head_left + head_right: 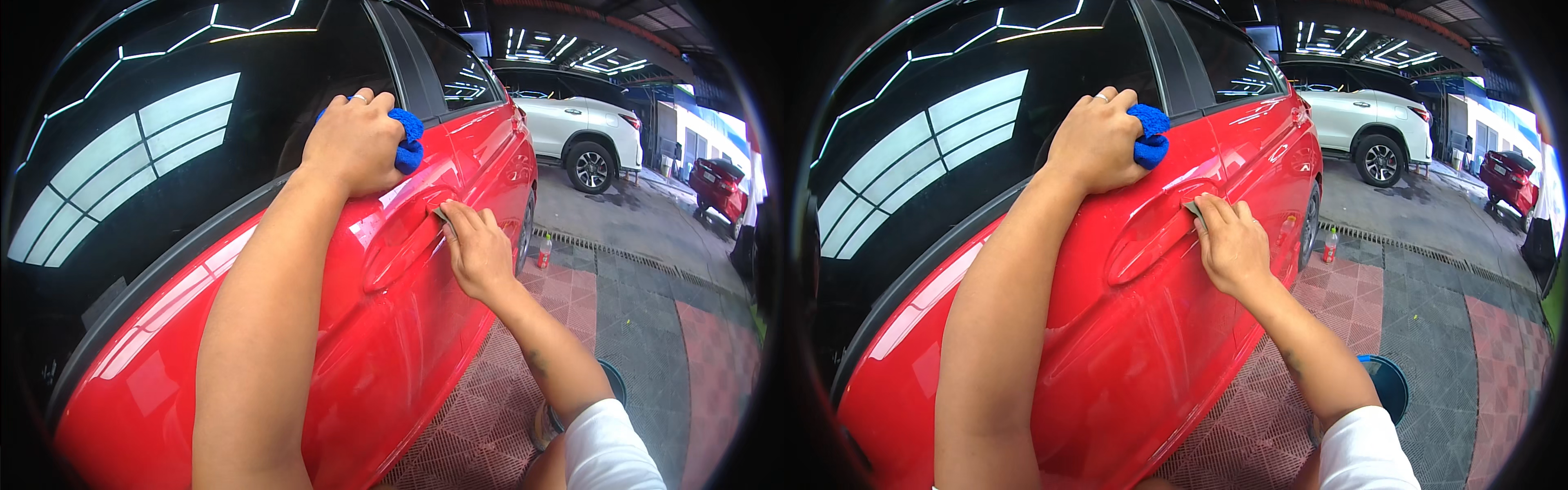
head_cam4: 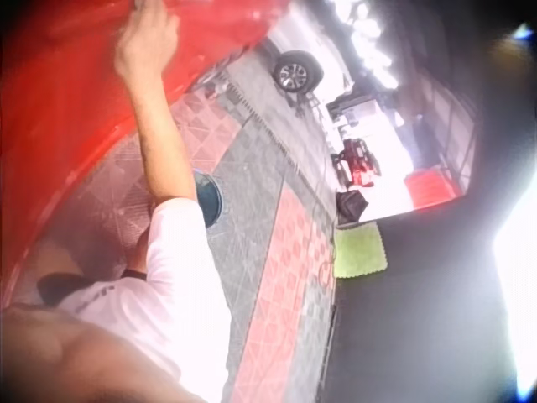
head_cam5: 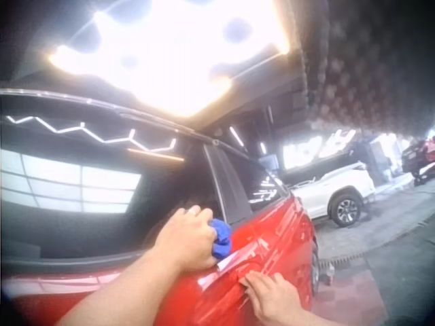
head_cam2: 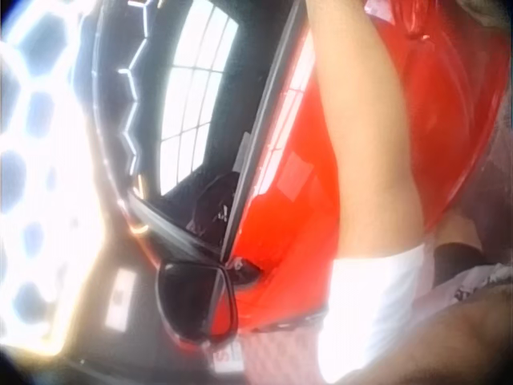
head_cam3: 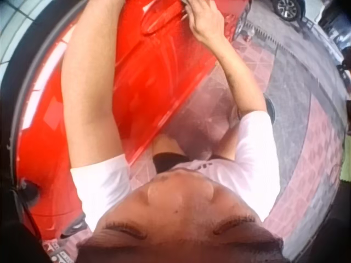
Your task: The person applies a transparent protective film to the side door of a red car. They use a blue microfiber cloth to hold the film in place and a squeegee to smooth it out, removing air bubbles and ensuring adhesion. The person repeatedly dips the squeegee into a bucket of water to keep it wet during the process.
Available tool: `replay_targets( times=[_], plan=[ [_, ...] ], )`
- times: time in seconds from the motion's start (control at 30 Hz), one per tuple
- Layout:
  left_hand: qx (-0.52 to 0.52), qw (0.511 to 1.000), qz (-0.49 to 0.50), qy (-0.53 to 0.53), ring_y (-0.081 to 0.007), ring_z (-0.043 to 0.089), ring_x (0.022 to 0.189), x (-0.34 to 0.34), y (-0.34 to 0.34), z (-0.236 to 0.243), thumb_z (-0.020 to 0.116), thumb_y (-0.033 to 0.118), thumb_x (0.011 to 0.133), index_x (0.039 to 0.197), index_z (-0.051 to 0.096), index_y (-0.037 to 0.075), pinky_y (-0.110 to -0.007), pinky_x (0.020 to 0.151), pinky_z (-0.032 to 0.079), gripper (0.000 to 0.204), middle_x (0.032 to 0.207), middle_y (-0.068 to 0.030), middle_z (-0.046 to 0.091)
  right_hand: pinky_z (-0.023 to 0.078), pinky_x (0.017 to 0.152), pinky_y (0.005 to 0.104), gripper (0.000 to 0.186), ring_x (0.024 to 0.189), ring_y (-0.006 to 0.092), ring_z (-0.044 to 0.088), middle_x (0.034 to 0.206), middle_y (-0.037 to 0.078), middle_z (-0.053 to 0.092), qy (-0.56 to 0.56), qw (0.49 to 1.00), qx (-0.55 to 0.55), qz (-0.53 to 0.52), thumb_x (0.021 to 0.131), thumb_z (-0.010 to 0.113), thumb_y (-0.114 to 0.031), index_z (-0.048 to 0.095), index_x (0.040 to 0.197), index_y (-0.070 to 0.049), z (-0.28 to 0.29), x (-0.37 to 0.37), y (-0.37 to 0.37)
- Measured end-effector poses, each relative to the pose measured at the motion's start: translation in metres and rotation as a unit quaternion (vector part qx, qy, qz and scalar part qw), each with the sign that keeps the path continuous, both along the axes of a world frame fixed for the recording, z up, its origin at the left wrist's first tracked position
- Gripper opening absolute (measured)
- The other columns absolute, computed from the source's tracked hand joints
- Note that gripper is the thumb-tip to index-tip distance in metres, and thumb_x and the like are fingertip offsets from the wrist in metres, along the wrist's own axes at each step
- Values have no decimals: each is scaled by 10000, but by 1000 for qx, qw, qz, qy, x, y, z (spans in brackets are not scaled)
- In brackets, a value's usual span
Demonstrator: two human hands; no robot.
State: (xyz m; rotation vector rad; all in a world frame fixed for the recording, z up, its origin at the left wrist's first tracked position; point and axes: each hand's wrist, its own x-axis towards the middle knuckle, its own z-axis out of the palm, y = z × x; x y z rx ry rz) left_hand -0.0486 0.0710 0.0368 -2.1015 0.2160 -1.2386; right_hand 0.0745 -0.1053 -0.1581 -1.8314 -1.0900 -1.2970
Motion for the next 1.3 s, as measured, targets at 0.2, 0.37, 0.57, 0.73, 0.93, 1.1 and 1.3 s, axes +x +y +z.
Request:
replay_targets(
  times=[0.2, 0.37, 0.57, 0.73, 0.93, 1.1, 1.3],
  plan=[
    [-29, 996, 65, 50, -286, 718, 1204, -8, -10, 3, 891, 340, 831, 983, 914, 116, -439, 1009, 573, 272, 1167, -84, 763, 643, 883, 491, 412, 1087, 379, 712, 1462, 137, 761, -23, 998, -12, 50, 1064, 754, -224, 731, 1434, -45, -4, -26, 1],
    [-1, 1000, 1, 6, -291, 709, 1081, -2, -2, 4, 850, 365, 824, 801, 847, 59, -428, 930, 572, 307, 1038, -90, 719, 638, 924, 486, 395, 1106, 384, 709, 1457, 125, 761, -18, 998, -46, 49, 1071, 736, -203, 737, 1439, -59, 11, -21, -4],
    [-27, 997, 54, 45, -296, 715, 1197, -4, -5, 4, 893, 310, 805, 972, 911, 116, -452, 999, 568, 257, 1155, -86, 761, 610, 990, 472, 396, 1124, 376, 688, 1492, 107, 747, 0, 997, -55, 59, 1088, 716, -196, 741, 1465, -77, 16, -5, 2],
    [-4, 1000, 18, 15, -290, 714, 1123, -1, -1, 5, 875, 338, 813, 874, 880, 84, -435, 955, 574, 262, 1074, -83, 737, 593, 1014, 483, 398, 1138, 383, 662, 1518, 103, 741, 56, 994, -43, 86, 1098, 701, -195, 739, 1475, -73, 9, -17, -7],
    [-8, 999, 32, 13, -282, 716, 1110, -2, 4, 2, 888, 382, 819, 873, 895, 81, -430, 949, 581, 305, 1065, -80, 731, 593, 999, 481, 412, 1115, 369, 663, 1523, 102, 744, 9, 997, -37, 73, 1085, 723, -191, 735, 1473, -53, 15, -5, 9],
    [-11, 999, 29, 19, -285, 713, 1141, 1, 6, 8, 881, 357, 824, 912, 896, 90, -435, 964, 571, 281, 1115, -84, 746, 595, 1002, 488, 404, 1135, 367, 668, 1523, 106, 742, 39, 997, -38, 59, 1081, 727, -201, 745, 1461, -64, 10, -17, 3],
    [-5, 1000, 22, 16, -279, 713, 1085, 12, 4, 10, 872, 393, 832, 846, 868, 65, -433, 930, 575, 328, 1061, -89, 737, 582, 1039, 464, 359, 1139, 352, 658, 1476, 123, 764, 22, 998, -2, 67, 1100, 694, -174, 773, 1439, -88, 30, 28, -8]
  ],
)
